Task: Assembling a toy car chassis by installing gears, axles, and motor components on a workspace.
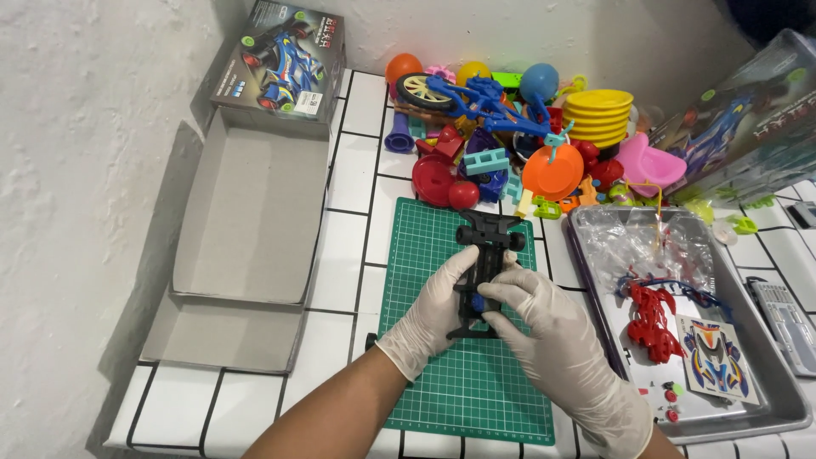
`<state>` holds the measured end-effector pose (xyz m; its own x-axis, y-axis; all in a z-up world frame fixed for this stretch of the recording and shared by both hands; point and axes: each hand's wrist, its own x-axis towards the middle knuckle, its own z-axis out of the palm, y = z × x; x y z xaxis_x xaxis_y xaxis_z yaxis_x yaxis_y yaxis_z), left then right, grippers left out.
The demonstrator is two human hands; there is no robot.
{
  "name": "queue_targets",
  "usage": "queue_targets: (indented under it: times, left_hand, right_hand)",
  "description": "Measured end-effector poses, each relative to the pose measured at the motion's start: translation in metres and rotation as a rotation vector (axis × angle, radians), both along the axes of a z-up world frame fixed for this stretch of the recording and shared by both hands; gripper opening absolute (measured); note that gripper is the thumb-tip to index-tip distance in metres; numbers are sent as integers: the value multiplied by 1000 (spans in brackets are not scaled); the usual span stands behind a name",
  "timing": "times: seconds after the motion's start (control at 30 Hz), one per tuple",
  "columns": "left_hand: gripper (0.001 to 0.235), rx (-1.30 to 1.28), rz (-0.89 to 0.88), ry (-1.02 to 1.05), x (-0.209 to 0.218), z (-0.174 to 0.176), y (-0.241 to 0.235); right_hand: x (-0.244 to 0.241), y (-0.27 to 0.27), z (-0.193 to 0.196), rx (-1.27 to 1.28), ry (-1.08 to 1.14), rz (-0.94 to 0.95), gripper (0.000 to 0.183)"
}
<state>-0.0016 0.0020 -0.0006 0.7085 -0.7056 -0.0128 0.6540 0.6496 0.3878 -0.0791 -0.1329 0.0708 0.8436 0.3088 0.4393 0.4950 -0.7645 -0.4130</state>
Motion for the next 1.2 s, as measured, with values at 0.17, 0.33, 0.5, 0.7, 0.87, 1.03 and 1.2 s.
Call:
queue_targets:
  times: [0.17,0.33,0.5,0.7,0.87,1.03,1.2]
  left_hand:
    - [41,-22,-71,52,-1,15,3]
    - [47,62,8,-39,-4,4,2]
    - [48,19,-39,-16,-3,2,0]
    - [44,106,-25,43,-4,-1,0]
    - [47,46,-78,28,-4,-2,-1]
    - [44,78,-63,23,-3,3,1]
    - [44,71,-64,9,-1,1,1]
  right_hand:
    - [2,-1,-5,-45,-30,-21,26]
    - [2,-4,-11,-53,1,-49,26]
    - [4,-4,-12,-104,30,-67,23]
    - [10,-6,-15,-220,-21,-81,22]
    - [14,-10,-15,-319,-51,-7,22]
    - [18,-18,-21,-252,-14,39,23]
    - [14,-16,-25,-164,-12,32,25]
